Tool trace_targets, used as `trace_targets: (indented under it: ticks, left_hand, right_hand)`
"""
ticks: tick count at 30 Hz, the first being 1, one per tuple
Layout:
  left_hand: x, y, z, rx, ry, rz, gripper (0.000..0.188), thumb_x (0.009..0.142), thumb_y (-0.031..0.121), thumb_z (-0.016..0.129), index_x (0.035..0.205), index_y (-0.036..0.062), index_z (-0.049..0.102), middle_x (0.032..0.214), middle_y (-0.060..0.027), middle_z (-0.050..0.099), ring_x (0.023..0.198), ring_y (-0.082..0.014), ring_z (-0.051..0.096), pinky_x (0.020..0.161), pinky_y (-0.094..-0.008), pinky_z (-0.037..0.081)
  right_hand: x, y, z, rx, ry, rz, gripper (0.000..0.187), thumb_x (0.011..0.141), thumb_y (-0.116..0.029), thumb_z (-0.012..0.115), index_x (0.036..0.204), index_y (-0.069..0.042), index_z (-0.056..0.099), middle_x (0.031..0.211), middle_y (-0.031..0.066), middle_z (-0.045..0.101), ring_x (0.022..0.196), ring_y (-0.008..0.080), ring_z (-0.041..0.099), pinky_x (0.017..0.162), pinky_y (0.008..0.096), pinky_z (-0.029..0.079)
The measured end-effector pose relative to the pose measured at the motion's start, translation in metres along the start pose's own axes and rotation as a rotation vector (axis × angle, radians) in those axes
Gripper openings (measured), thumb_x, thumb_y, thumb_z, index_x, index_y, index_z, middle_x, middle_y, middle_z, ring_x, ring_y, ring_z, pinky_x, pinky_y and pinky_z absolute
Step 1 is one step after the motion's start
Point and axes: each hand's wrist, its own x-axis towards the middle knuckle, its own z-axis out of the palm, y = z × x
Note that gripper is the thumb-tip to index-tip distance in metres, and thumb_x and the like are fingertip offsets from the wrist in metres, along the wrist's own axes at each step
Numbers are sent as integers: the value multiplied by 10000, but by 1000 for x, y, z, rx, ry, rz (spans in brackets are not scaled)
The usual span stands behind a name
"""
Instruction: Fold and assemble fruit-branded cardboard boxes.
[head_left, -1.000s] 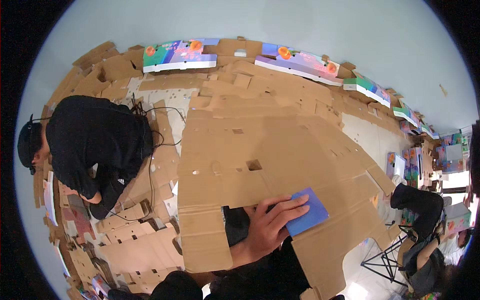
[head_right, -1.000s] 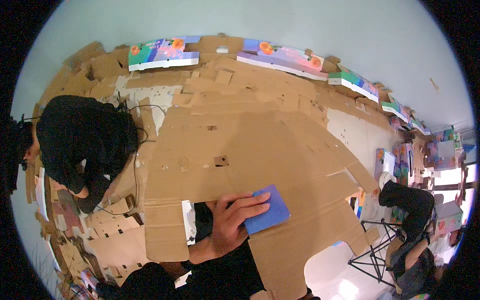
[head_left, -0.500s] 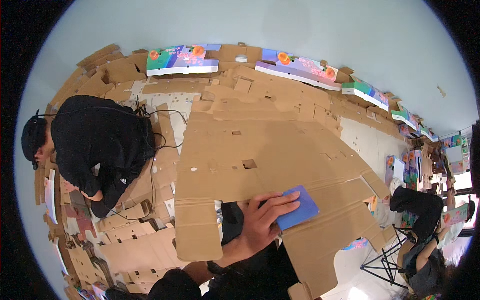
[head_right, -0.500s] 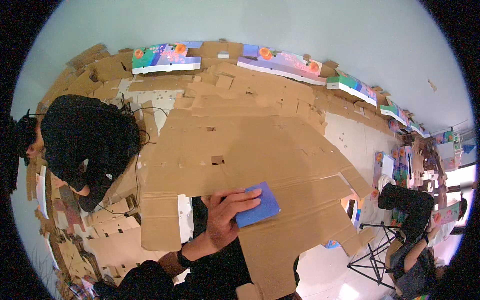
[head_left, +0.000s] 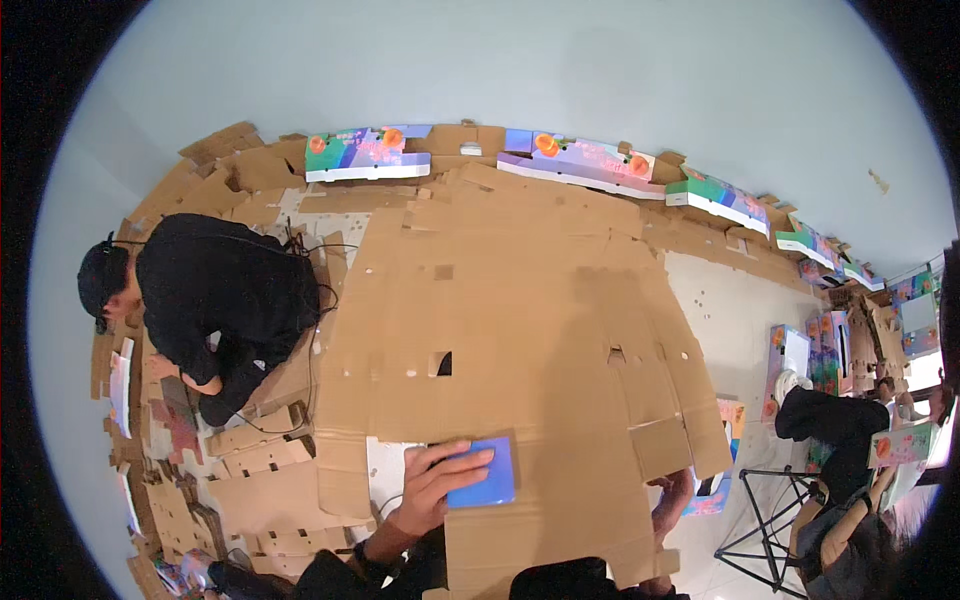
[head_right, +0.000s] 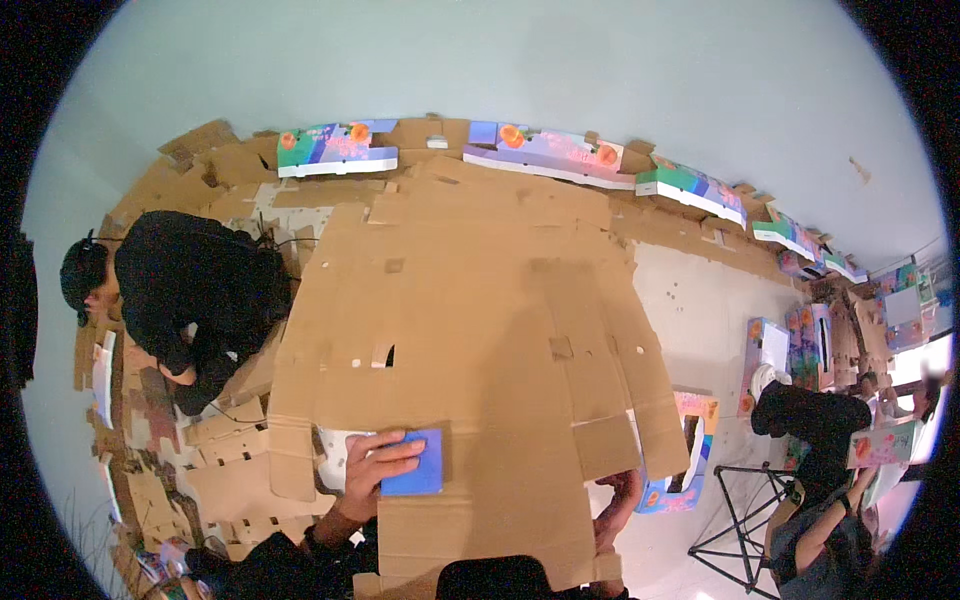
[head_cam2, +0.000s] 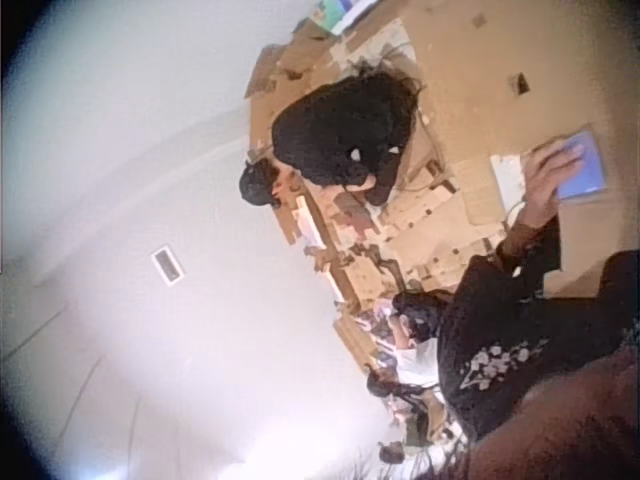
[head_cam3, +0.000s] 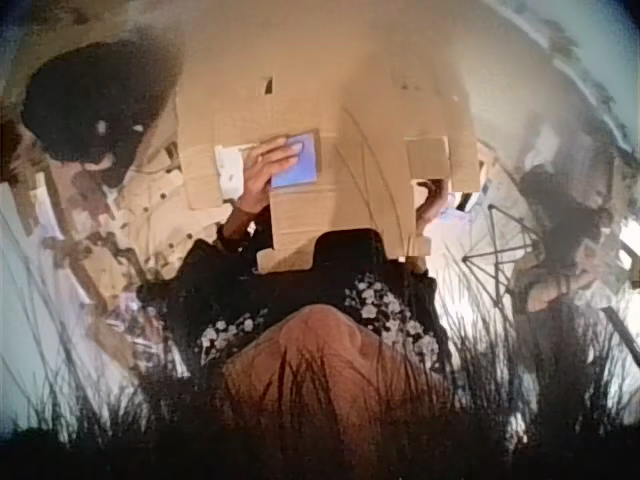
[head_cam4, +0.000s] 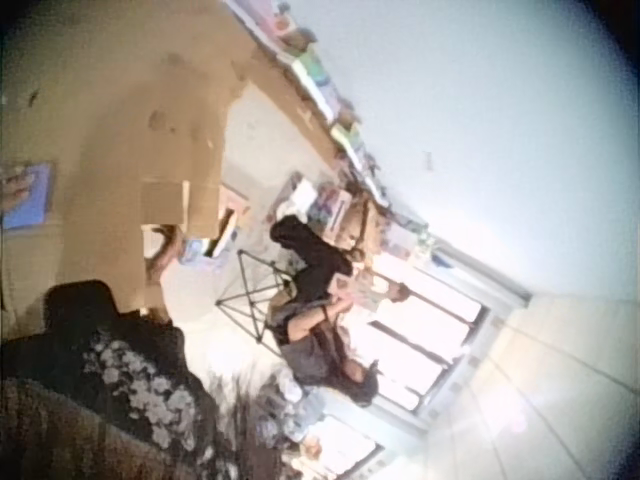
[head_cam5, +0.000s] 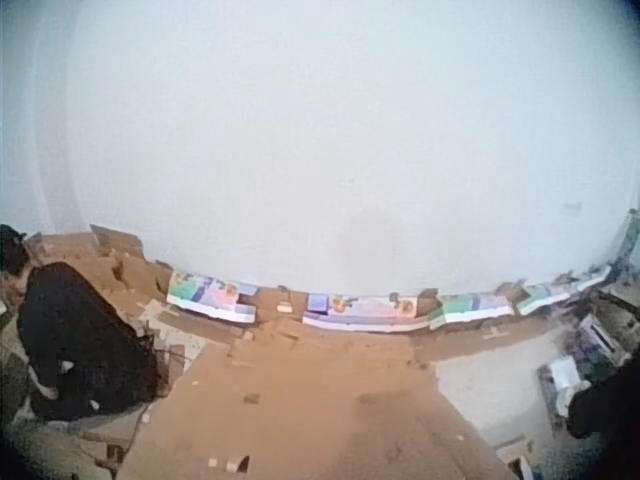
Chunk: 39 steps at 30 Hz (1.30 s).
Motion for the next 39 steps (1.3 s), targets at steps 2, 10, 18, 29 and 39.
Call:
trace_targets:
  ticks: [2, 10, 18, 29, 39]
  left_hand:
    - [-15, 13, -1, 57, -43, -3, 320, 789, 224, 767, 1091, 126, 723, 1245, -33, 710, 1170, -219, 639, 887, -321, 445]
    - [-89, 18, -18, -59, -266, -252, 454, 754, 230, 810, 1167, 119, 656, 1206, -74, 711, 1073, -290, 654, 912, -363, 448]
    - [-121, 4, 1, -97, 19, -443, 652, 732, 224, 856, 1293, 62, 566, 1288, -168, 587, 1165, -340, 565, 955, -408, 479]
    - [-66, 9, -34, -247, -310, -267, 637, 640, 58, 751, 1272, 59, 665, 1275, -105, 663, 1018, -324, 602, 905, -392, 466]
    - [-46, 27, -52, -139, -500, -248, 553, 774, 189, 647, 1323, 113, 646, 1285, -64, 651, 1031, -296, 589, 917, -411, 458]
  right_hand:
    - [21, -38, -7, -48, -128, 31, 489, 897, -161, 680, 1337, -21, 520, 1169, 145, 606, 1042, 250, 576, 915, 373, 465]
    - [25, -80, -18, 93, -807, -9, 453, 826, -57, 655, 1275, -18, 609, 1283, 187, 637, 1158, 353, 601, 1015, 401, 458]
    - [60, -26, -35, -608, -208, -206, 431, 933, -75, 611, 1343, 7, 509, 1154, 154, 654, 1096, 285, 599, 1003, 436, 429]
    - [59, -25, -134, 879, -335, 947, 721, 906, -255, 623, 1517, -5, 331, 1405, 216, 515, 1246, 314, 567, 1024, 427, 480]
    - [37, -68, -98, 216, -355, 348, 871, 867, -616, 685, 1409, 3, 397, 1281, 131, 557, 1149, 250, 587, 992, 422, 465]
